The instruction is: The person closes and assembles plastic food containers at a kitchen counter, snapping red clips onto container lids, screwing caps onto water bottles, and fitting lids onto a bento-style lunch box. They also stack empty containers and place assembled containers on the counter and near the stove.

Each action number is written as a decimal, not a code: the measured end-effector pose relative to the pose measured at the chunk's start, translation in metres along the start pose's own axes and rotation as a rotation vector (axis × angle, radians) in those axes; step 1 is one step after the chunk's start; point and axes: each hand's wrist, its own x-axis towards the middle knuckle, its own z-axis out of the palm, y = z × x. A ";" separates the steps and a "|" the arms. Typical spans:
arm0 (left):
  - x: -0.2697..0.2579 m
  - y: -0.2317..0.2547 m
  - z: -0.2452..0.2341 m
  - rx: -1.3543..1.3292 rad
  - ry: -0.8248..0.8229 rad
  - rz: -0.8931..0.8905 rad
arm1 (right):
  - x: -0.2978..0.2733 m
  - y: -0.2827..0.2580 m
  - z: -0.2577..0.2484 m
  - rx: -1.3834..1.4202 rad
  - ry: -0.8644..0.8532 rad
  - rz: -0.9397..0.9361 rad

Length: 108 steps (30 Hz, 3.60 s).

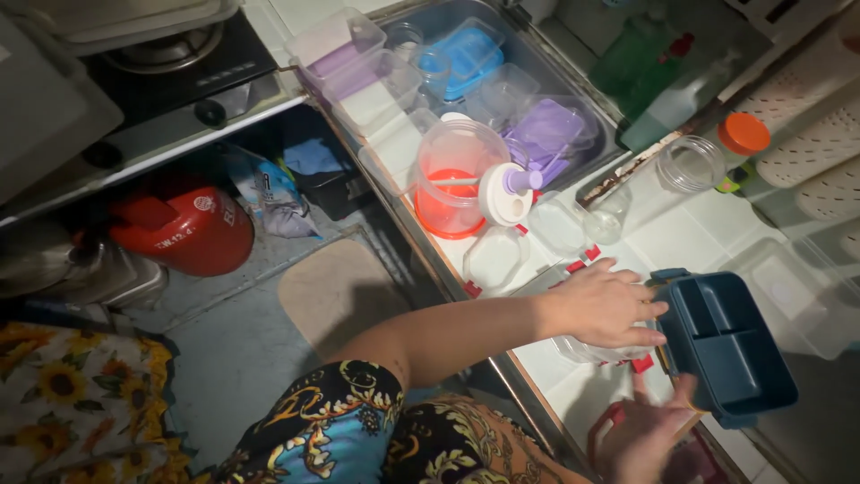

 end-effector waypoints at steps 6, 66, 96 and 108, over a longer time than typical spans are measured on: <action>-0.055 -0.013 -0.022 -0.218 0.411 -0.168 | 0.057 -0.027 -0.025 -0.372 0.105 -0.439; -0.098 -0.007 -0.126 -0.173 0.134 -0.642 | 0.077 -0.056 0.119 -0.602 -0.251 -0.101; -0.118 0.032 -0.062 -0.127 0.761 -0.860 | 0.097 -0.067 0.127 -0.556 -0.754 -0.601; -0.114 0.021 -0.064 -0.550 0.820 -0.960 | 0.216 0.007 0.121 -1.235 -0.802 -0.717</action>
